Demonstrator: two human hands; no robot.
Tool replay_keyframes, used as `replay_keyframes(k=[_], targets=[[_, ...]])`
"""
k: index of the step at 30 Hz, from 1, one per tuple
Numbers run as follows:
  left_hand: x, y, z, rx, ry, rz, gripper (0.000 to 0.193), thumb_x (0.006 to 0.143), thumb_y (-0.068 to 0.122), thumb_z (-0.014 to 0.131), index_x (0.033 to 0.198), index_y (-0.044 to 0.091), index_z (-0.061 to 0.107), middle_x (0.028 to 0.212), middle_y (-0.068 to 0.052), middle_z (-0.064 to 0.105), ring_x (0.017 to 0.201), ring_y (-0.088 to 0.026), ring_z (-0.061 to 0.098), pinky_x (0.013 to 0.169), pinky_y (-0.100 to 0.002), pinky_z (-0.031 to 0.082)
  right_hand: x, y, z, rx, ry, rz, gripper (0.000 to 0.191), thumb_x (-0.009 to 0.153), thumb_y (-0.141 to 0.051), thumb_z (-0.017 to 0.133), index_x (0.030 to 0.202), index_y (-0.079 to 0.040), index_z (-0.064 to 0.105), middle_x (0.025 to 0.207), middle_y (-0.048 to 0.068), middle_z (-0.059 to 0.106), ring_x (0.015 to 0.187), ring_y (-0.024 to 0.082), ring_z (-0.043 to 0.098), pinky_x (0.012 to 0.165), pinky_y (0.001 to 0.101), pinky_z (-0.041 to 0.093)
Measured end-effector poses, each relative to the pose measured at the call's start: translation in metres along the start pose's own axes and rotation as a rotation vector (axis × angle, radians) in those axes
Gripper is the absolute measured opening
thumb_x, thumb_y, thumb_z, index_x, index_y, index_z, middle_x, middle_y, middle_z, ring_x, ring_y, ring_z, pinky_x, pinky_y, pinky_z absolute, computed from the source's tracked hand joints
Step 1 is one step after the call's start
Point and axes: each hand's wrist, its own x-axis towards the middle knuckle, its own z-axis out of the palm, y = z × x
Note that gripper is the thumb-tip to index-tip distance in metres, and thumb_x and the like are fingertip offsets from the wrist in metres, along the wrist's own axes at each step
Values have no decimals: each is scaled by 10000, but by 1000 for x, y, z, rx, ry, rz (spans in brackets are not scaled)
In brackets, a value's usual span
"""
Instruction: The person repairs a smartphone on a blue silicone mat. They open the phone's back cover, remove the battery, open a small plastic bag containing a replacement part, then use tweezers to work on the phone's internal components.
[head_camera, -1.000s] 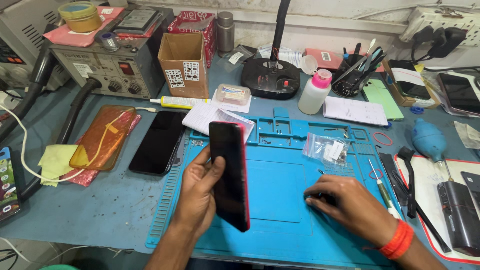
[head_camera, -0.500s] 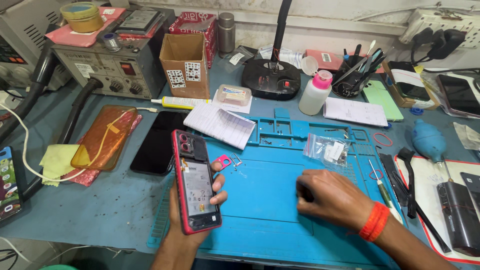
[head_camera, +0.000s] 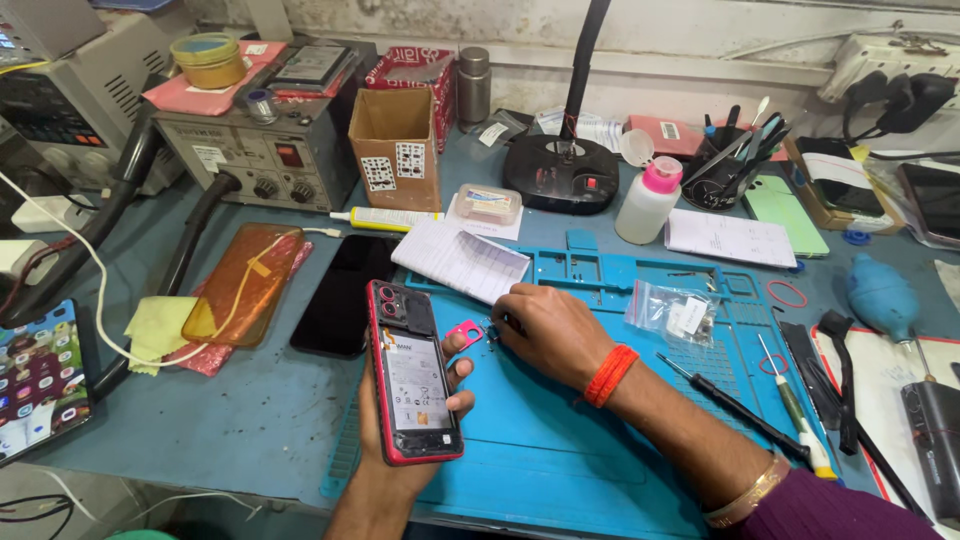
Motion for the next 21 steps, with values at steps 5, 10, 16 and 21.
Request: replay_keyframes(k=[5,10,16,21], targets=[[0,-1,7,32,39,-2,615,1009,664,395,1279,135,557,1140,-192,667,927,-293,624,620,-358,528,-11,3,-9,53,42,51,128,858,-155,712,942,-63,746,880,98,719,774,293,712,682,427,557],[-3,-10,27,98,80,20,789,962,729,331,1410,106,514,1221,-226,648,971,-298,655,693,-394,570,-29,-17,-43,156,40,98,157,863,-189,710,949,-60,733,840,86,706,710,211,726,635,357,578],[-17,-43,46,-28,25,-89,810,990,630,259,1458,-3,445,1388,-240,580,1129,-342,655,955,-463,553,-80,-52,-74,290,-26,266,336,842,-309,732,1108,-105,720,938,56,722,737,177,748,577,324,610],[-20,-74,55,-59,-46,-68,758,1041,593,258,1472,15,493,1434,-206,594,1152,-322,607,998,-441,510,-116,-66,-63,247,-126,461,694,803,-498,806,1380,-183,586,1162,45,608,924,184,672,667,309,606]])
